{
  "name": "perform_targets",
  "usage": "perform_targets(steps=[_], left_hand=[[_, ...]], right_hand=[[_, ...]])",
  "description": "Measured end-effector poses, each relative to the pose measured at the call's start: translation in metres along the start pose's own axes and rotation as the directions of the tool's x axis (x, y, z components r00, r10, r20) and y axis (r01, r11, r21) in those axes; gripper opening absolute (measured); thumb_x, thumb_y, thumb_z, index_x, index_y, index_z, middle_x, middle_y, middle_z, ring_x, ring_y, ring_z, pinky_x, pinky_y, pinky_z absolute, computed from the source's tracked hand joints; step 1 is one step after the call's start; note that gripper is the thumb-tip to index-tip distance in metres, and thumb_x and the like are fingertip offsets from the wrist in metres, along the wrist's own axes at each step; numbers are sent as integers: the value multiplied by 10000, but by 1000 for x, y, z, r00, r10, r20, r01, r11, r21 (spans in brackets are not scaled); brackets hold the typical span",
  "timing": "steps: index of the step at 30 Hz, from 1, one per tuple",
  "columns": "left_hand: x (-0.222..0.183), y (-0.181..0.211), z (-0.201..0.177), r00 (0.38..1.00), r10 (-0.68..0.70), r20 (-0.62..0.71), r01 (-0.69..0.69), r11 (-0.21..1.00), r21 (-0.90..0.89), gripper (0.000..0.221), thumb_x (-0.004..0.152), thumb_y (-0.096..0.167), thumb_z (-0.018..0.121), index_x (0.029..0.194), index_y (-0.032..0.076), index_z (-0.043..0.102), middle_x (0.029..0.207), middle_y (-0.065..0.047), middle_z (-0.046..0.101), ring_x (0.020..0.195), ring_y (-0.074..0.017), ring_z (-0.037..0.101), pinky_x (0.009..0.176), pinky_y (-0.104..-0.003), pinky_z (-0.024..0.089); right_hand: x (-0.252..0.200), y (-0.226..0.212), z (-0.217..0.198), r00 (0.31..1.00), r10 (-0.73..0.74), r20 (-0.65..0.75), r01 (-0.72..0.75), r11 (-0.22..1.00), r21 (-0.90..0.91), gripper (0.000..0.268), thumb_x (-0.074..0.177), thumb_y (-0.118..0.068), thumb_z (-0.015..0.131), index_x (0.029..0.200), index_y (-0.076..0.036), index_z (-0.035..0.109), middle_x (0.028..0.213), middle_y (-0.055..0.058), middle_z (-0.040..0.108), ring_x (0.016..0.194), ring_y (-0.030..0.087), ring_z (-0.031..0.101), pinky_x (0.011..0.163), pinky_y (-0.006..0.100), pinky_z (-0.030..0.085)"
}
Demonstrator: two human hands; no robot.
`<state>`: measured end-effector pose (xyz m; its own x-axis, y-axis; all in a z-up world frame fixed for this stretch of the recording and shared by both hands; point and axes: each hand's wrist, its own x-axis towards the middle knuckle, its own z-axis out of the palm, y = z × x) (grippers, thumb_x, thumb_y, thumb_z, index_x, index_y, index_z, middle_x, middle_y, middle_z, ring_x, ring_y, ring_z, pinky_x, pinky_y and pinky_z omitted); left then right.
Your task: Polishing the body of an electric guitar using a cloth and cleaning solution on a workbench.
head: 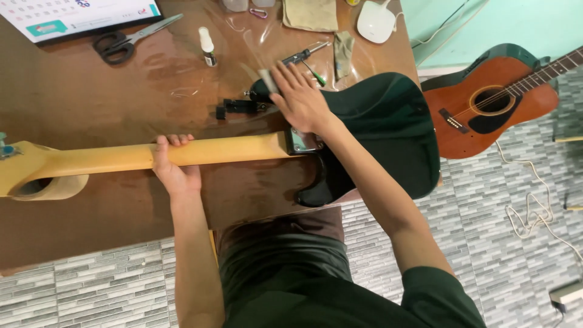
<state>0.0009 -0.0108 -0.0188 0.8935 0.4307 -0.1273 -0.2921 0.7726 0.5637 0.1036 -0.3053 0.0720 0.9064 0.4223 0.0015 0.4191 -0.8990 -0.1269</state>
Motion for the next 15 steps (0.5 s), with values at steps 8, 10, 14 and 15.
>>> perform_targets(steps=[8, 10, 14, 15], left_hand=[[3, -4, -3, 999, 28, -26, -28, 1000, -2, 142, 1008, 186, 677, 1027, 185, 536, 799, 12, 507, 814, -161, 600, 1024, -407, 578], [0, -6, -3, 999, 34, -39, -34, 999, -9, 142, 1002, 176, 684, 1018, 172, 543, 783, 5, 502, 793, -167, 597, 1015, -418, 582], [-3, 0, 11, 998, 11, -65, -16, 996, -83, 175, 997, 239, 692, 933, 174, 543, 744, 21, 466, 744, -144, 547, 962, -380, 569], [-4, 0, 14, 997, -15, -79, 5, 993, -114, 237, 995, 301, 697, 859, 179, 547, 724, 32, 450, 720, -131, 523, 931, -351, 552]], right_hand=[[37, -13, 1, 983, -147, -114, 153, 987, 47, 603, 1124, -576, 265, 1474, -172, 544, 1515, 105, 543, 1477, 356, 399, 1169, 539, 345], [13, 6, -5, 984, -146, -100, 154, 986, 72, 560, 1128, -544, 332, 1484, -165, 542, 1529, 120, 534, 1481, 370, 393, 1166, 554, 348], [-43, 70, -7, 999, -22, -42, 25, 997, 67, 556, 1145, -503, 317, 1566, -170, 461, 1574, 124, 495, 1498, 378, 362, 1180, 563, 319], [-61, 88, -5, 999, 51, -14, -51, 999, -3, 562, 1148, -522, 292, 1579, -203, 460, 1591, 91, 486, 1521, 340, 340, 1200, 532, 288]])
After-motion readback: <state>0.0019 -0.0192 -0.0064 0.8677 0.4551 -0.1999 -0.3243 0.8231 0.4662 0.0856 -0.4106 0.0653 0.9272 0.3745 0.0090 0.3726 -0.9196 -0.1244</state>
